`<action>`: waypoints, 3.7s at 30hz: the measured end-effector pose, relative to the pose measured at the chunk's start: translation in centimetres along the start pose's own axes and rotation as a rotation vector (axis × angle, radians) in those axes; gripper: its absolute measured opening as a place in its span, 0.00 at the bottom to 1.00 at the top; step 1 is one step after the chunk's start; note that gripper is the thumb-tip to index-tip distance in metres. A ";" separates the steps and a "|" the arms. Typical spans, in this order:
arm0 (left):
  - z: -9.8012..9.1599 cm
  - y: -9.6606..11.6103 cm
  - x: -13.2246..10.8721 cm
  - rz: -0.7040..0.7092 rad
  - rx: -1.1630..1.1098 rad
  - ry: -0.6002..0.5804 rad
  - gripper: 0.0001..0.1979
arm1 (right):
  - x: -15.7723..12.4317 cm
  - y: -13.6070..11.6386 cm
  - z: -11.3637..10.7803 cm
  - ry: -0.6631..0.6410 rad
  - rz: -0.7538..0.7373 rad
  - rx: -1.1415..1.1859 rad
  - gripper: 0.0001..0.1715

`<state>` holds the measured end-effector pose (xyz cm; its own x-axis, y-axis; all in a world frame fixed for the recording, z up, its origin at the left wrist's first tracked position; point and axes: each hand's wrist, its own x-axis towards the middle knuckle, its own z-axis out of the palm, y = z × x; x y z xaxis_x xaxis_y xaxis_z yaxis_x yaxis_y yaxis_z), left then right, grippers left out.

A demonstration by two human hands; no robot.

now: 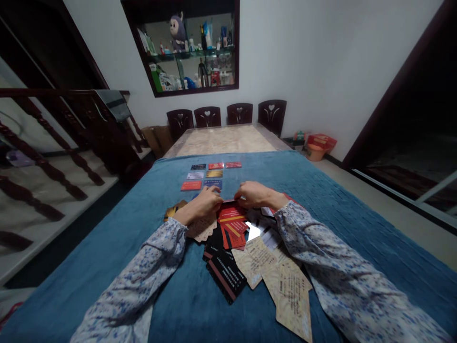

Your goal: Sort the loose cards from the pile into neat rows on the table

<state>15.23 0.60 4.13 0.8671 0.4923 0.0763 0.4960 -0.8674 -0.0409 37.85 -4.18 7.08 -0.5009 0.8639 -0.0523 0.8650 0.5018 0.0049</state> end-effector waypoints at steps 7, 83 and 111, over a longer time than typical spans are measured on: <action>-0.1 -0.1 0.2 -0.024 -0.041 0.050 0.13 | 0.2 0.2 0.4 0.050 -0.013 -0.012 0.18; 3.2 -1.5 0.2 -0.306 -0.443 0.619 0.15 | 1.7 -0.3 4.0 0.394 0.172 0.038 0.24; 3.2 -1.8 -0.6 -0.305 -0.131 0.546 0.26 | 1.7 1.0 5.0 0.652 0.040 0.159 0.20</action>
<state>13.98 2.10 0.96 0.5222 0.6400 0.5637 0.6770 -0.7130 0.1823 38.06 -2.41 2.03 -0.3414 0.7554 0.5594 0.8521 0.4999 -0.1550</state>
